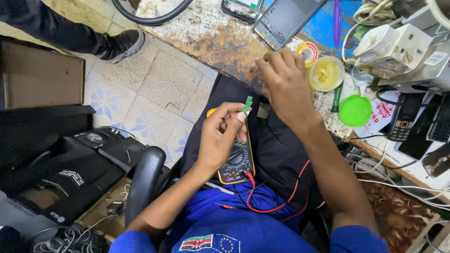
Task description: The person uses a multimeter to test a small green circuit board, placing the probes on various components and solder points while the meter displays different readings. The person then uses a soldering iron to apply heat to a connection point on the board.
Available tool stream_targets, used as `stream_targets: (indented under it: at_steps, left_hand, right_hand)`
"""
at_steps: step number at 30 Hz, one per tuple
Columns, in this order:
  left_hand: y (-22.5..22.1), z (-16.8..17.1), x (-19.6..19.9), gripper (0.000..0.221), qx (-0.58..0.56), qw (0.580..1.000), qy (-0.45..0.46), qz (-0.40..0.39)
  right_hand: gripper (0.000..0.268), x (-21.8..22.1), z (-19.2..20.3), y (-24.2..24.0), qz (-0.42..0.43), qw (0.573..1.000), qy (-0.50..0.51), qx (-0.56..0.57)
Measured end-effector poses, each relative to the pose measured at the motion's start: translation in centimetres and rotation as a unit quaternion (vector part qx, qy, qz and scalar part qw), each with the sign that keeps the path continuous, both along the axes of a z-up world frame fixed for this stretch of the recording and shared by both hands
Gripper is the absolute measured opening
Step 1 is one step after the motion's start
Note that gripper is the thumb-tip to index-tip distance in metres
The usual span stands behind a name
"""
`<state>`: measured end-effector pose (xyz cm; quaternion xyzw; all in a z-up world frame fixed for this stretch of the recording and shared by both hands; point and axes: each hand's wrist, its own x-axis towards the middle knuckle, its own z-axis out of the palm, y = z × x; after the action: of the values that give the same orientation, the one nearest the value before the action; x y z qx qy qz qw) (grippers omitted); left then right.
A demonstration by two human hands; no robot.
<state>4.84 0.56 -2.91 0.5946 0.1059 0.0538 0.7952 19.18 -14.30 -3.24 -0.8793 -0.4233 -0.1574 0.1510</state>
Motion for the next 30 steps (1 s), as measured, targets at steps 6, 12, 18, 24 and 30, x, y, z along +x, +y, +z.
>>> stream_targets:
  at_steps: [6, 12, 18, 24, 30]
  left_hand:
    - [0.6, 0.2, -0.2, 0.021, -0.009, 1.000, 0.003, 0.003]
    - [0.6, -0.3, -0.2, 0.021, -0.047, 0.999, 0.011, 0.011]
    - [0.7, -0.2, 0.0, 0.020, -0.045, 0.999, 0.004, 0.006]
    - [0.9, -0.1, 0.2, 0.021, -0.042, 0.999, -0.001, 0.012]
    - [1.1, 0.1, 0.0, 0.018, -0.048, 0.999, 0.000, 0.016]
  right_hand:
    - [0.014, 1.4, -1.7, -0.4, 0.056, 0.998, 0.008, -0.037]
    - [0.013, -0.2, -1.3, -1.0, 0.038, 0.997, 0.059, -0.045]
    - [0.016, 0.7, -0.4, -2.0, 0.029, 0.994, 0.105, -0.002]
    - [0.009, 0.9, -0.5, -2.6, 0.008, 0.994, 0.104, -0.014]
    - [0.012, 0.4, -1.1, -2.1, 0.013, 0.994, 0.043, -0.104]
